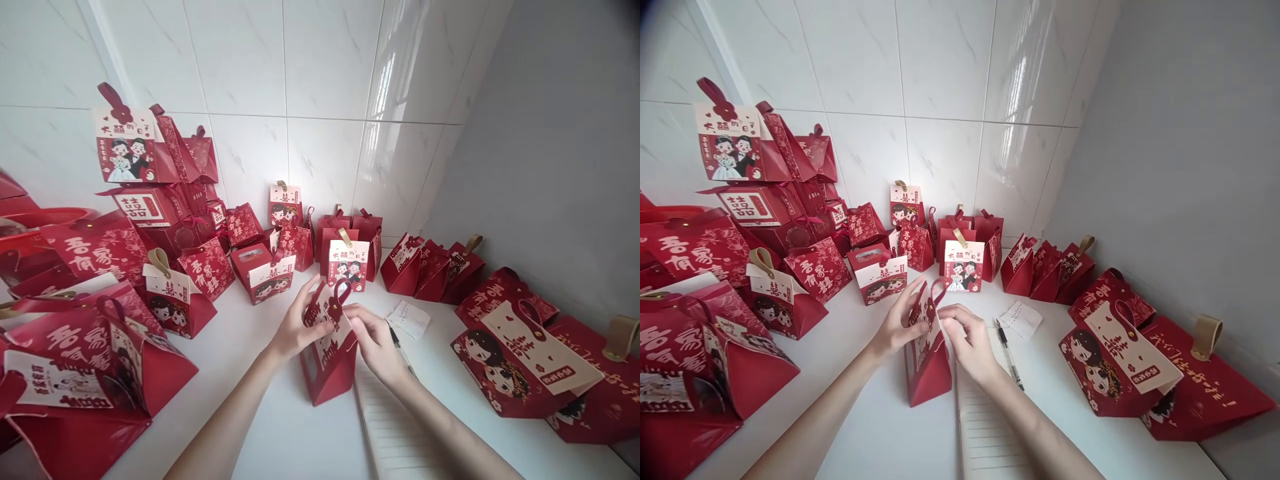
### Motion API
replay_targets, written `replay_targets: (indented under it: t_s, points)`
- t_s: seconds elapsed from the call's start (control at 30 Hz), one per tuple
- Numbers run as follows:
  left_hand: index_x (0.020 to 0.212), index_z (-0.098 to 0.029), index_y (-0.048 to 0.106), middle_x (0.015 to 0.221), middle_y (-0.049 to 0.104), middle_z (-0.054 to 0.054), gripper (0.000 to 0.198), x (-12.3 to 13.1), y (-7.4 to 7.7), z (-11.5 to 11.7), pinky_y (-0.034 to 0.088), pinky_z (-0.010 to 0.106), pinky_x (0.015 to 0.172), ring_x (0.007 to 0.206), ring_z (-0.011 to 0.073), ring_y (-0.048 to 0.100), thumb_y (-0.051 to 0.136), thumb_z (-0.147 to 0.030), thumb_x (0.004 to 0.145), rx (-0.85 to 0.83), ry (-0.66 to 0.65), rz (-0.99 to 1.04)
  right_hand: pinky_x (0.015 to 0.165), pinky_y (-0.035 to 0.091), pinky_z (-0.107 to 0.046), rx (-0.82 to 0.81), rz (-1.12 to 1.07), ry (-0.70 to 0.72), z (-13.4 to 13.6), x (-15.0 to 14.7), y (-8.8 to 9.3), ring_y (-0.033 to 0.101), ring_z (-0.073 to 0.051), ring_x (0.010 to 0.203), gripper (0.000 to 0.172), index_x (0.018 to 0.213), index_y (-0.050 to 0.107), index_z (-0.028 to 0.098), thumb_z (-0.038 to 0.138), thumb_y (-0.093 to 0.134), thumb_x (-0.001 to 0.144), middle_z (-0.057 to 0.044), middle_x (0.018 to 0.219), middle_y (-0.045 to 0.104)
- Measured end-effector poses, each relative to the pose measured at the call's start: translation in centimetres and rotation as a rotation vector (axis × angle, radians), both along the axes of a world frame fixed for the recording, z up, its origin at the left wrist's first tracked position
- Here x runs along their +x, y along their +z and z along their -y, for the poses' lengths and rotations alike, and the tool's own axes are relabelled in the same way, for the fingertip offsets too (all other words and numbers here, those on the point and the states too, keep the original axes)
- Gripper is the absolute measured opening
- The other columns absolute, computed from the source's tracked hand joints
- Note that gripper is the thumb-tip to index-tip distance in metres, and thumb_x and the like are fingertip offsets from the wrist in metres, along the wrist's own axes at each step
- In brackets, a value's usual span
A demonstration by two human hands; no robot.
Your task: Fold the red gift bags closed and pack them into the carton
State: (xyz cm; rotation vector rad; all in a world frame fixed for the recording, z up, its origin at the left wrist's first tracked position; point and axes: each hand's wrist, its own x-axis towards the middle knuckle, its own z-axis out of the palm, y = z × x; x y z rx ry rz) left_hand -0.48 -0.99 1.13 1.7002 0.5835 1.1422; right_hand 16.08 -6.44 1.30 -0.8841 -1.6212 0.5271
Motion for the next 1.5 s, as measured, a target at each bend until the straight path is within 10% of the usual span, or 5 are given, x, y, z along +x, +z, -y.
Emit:
replay_targets:
  t_s: [0.23, 0.63, 0.83, 1.17, 1.5]
  points:
    - [0.106, -0.019, 0.049, 0.096, 0.060, 0.006, 0.048, 1.8, 0.2, 2.4, 0.052, 0.030, 0.072, 0.087, 0.0193, 0.061, 0.074, -0.033, 0.067, 0.362, 0.703, -0.039, 0.067, 0.049, -0.027, 0.014, -0.159, -0.096, 0.4, 0.2, 1.2, 0.059, -0.018, 0.077, 0.034, 0.094, 0.060, 0.020, 0.053, 0.054, 0.088, -0.005, 0.089, 0.064]
    - [0.082, -0.019, 0.053, 0.075, 0.061, -0.001, 0.011, 1.4, 1.8, 3.2, 0.050, 0.021, 0.065, 0.072, 0.0109, 0.061, 0.058, -0.009, 0.083, 0.622, 0.603, 0.148, 0.092, 0.045, -0.044, 0.433, 0.166, -0.499, 1.2, -1.4, 0.4, 0.049, -0.026, 0.113, 0.026, 0.111, 0.049, 0.022, 0.025, 0.058, 0.088, -0.011, 0.114, 0.048]
    - [0.126, -0.016, 0.045, 0.120, 0.056, 0.015, 0.041, 1.4, 0.5, 3.8, 0.055, 0.035, 0.076, 0.104, 0.0253, 0.059, 0.041, -0.038, 0.092, 0.514, 0.193, 0.190, 0.105, 0.028, -0.060, 0.312, 0.275, -0.146, 1.5, -1.4, 0.3, 0.028, -0.037, 0.133, 0.077, 0.139, 0.033, 0.018, 0.070, 0.044, 0.083, -0.018, 0.139, 0.035]
    - [0.103, -0.020, 0.054, 0.106, 0.059, 0.009, 0.024, 0.4, 2.4, 3.0, 0.047, 0.044, 0.087, 0.101, 0.0236, 0.055, 0.060, -0.017, 0.080, 0.891, 0.694, -0.006, 0.054, 0.047, -0.024, -0.001, -0.078, -0.089, 1.7, -0.3, 1.7, 0.058, -0.014, 0.063, 0.014, 0.094, 0.058, 0.021, 0.034, 0.056, 0.089, -0.001, 0.079, 0.063]
    - [0.093, -0.020, 0.048, 0.087, 0.069, 0.003, 0.023, -0.3, 4.0, 3.9, 0.056, 0.029, 0.071, 0.083, 0.0166, 0.067, 0.066, -0.018, 0.078, 0.553, 0.225, 0.056, 0.043, 0.036, -0.022, -0.093, -0.097, 0.019, 2.0, -1.4, 1.2, 0.044, -0.011, 0.047, 0.016, 0.085, 0.053, 0.021, 0.037, 0.052, 0.091, 0.005, 0.055, 0.046]
